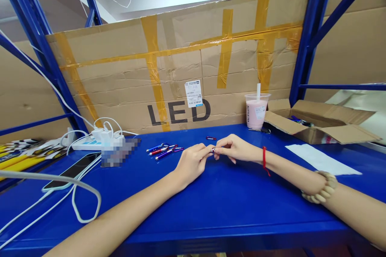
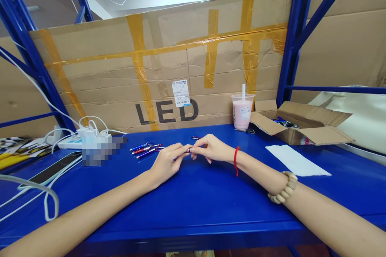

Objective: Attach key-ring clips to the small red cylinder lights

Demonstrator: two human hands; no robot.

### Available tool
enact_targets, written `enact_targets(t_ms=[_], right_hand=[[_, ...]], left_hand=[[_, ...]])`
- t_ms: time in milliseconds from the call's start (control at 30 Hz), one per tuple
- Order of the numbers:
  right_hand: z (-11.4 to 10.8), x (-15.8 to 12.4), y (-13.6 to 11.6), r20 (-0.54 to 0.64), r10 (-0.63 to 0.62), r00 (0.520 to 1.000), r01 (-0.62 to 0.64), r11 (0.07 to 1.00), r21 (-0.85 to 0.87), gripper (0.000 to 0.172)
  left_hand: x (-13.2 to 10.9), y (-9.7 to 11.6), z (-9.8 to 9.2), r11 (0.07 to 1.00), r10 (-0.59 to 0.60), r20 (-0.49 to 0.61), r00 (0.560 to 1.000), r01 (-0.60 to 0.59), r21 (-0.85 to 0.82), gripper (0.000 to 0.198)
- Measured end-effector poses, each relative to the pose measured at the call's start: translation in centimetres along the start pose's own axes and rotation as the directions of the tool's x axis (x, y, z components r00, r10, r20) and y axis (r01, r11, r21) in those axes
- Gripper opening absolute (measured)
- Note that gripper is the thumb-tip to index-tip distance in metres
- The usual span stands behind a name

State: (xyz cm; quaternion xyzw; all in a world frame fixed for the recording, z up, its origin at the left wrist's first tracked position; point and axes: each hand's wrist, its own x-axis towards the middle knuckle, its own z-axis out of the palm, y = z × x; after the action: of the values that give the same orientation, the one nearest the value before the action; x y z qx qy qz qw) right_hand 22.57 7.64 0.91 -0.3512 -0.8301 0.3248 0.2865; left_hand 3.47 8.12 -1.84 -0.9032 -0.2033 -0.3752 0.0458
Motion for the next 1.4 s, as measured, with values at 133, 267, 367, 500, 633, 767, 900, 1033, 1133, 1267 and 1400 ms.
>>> enact_targets(t_ms=[133, 267, 367, 500, 633, 767, 900, 1033, 1133, 1267, 1400], right_hand=[[0.3, 0.1, -0.1, 0.027, 0.052, 0.998, -0.054, 0.996, 0.070, 0.041], [0.5, 0.2, 0.0, 0.024, 0.077, 0.997, -0.079, 0.985, 0.151, 0.042], [0.6, 0.3, 0.1, 0.016, 0.089, 0.996, -0.091, 0.980, 0.178, 0.043], [0.7, 0.4, 0.5, 0.019, 0.099, 0.995, -0.101, 0.979, 0.176, 0.042], [0.7, 0.6, 0.7, -0.012, 0.115, 0.993, -0.112, 0.983, 0.143, 0.039], [0.4, 0.8, 0.8, -0.170, 0.134, 0.976, -0.122, 0.989, 0.080, 0.040], [0.0, 0.9, 0.8, -0.304, 0.141, 0.942, -0.119, 0.989, 0.089, 0.043], [0.0, 0.9, 0.7, -0.309, 0.111, 0.945, -0.085, 0.992, 0.094, 0.041], [0.1, 0.8, 0.7, -0.297, 0.096, 0.950, -0.070, 0.993, 0.096, 0.039], [0.1, 0.8, 0.9, -0.304, 0.062, 0.951, -0.038, 0.996, 0.082, 0.036], [0.0, 0.9, 1.1, -0.307, 0.047, 0.951, -0.024, 0.997, 0.078, 0.035]], left_hand=[[0.1, -0.1, 0.0, 0.998, 0.025, -0.028, 0.999, -0.024, 0.062, 0.022], [0.2, -0.2, 0.1, 0.986, 0.015, -0.029, 0.999, -0.010, 0.168, 0.028], [0.2, 0.1, 0.0, 0.978, -0.013, -0.019, 1.000, 0.017, 0.208, 0.030], [0.2, 0.4, -0.2, 0.975, -0.092, 0.014, 0.996, 0.087, 0.203, 0.016], [0.3, 0.6, -0.2, 0.963, -0.224, 0.064, 0.973, 0.211, 0.168, 0.011], [0.7, 0.8, -0.2, 0.934, -0.340, 0.075, 0.937, 0.327, 0.142, 0.014], [1.0, 1.0, -0.3, 0.899, -0.430, 0.064, 0.900, 0.422, 0.114, 0.014], [1.0, 0.9, -0.4, 0.889, -0.453, 0.065, 0.889, 0.444, 0.114, 0.013], [1.0, 0.9, -0.3, 0.887, -0.454, 0.075, 0.888, 0.443, 0.132, 0.012], [1.0, 0.9, -0.2, 0.889, -0.449, 0.093, 0.889, 0.433, 0.148, 0.013], [1.0, 0.9, -0.2, 0.897, -0.434, 0.106, 0.895, 0.417, 0.150, 0.014]])
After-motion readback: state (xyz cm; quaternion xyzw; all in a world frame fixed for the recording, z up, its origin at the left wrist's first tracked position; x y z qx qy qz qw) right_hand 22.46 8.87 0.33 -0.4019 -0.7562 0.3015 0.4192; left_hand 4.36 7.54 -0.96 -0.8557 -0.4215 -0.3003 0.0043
